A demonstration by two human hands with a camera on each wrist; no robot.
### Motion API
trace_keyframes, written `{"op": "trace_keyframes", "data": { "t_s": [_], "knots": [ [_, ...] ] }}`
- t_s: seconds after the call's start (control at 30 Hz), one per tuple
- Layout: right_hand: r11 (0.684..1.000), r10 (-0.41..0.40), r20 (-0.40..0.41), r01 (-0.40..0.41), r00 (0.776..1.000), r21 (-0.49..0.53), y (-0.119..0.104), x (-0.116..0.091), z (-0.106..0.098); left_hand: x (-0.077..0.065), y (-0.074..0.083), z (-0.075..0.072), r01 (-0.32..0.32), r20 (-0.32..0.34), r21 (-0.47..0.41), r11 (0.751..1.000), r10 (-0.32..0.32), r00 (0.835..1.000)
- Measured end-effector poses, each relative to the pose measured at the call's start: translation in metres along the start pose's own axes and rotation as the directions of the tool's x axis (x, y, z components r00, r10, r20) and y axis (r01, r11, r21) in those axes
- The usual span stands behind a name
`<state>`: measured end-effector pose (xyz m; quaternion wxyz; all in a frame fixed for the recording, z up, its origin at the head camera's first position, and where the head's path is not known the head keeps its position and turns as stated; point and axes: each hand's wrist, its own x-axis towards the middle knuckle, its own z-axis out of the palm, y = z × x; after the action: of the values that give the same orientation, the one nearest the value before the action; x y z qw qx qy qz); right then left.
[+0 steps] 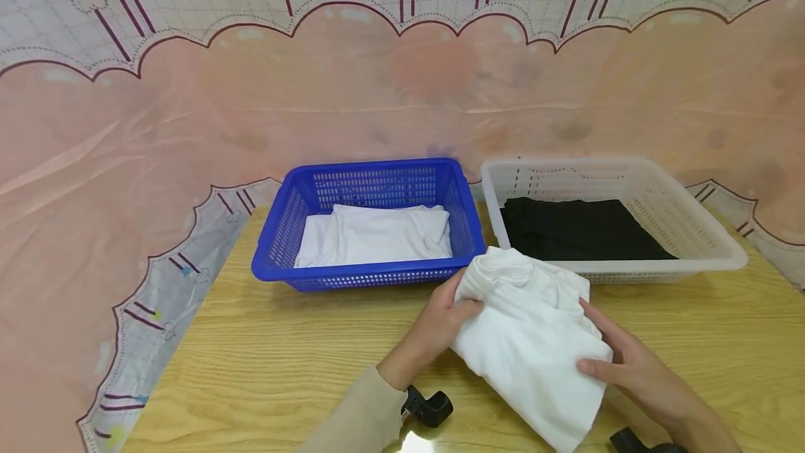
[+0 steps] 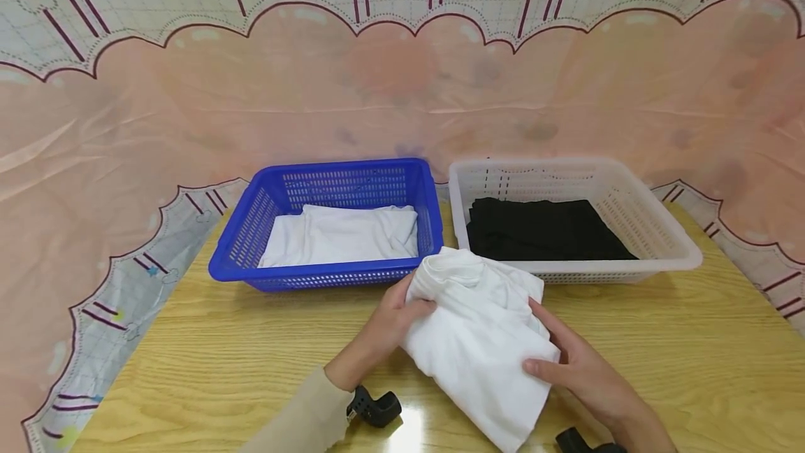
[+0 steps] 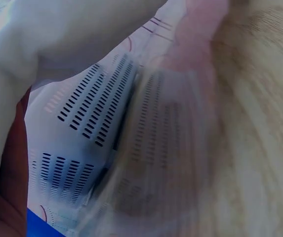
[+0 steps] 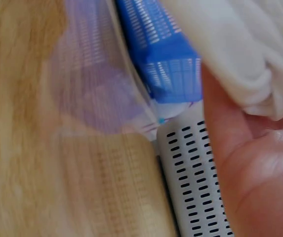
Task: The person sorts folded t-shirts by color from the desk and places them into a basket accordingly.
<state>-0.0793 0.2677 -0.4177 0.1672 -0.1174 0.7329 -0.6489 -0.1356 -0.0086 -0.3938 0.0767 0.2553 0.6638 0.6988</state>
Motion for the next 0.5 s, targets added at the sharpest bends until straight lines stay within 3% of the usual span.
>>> {"op": "trace_keyframes", "data": {
  "t_s": [0.27,0.4,0.5],
  "knots": [
    [0.993,-0.112,0.017,0.111,0.994,0.043,0.002,0.001,0.003,0.001,0.004,-0.007,-0.029,-0.014,-0.001,1.0,0.029,0.999],
    [0.972,-0.225,0.082,0.218,0.971,0.086,-0.007,0.003,0.005,0.005,-0.002,-0.012,-0.04,-0.031,0.014,0.999,0.041,0.999],
    [0.965,-0.258,0.087,0.254,0.962,0.057,-0.019,0.008,0.008,0.007,-0.004,-0.017,-0.037,-0.065,0.054,0.998,0.04,0.997]
  ]
}}
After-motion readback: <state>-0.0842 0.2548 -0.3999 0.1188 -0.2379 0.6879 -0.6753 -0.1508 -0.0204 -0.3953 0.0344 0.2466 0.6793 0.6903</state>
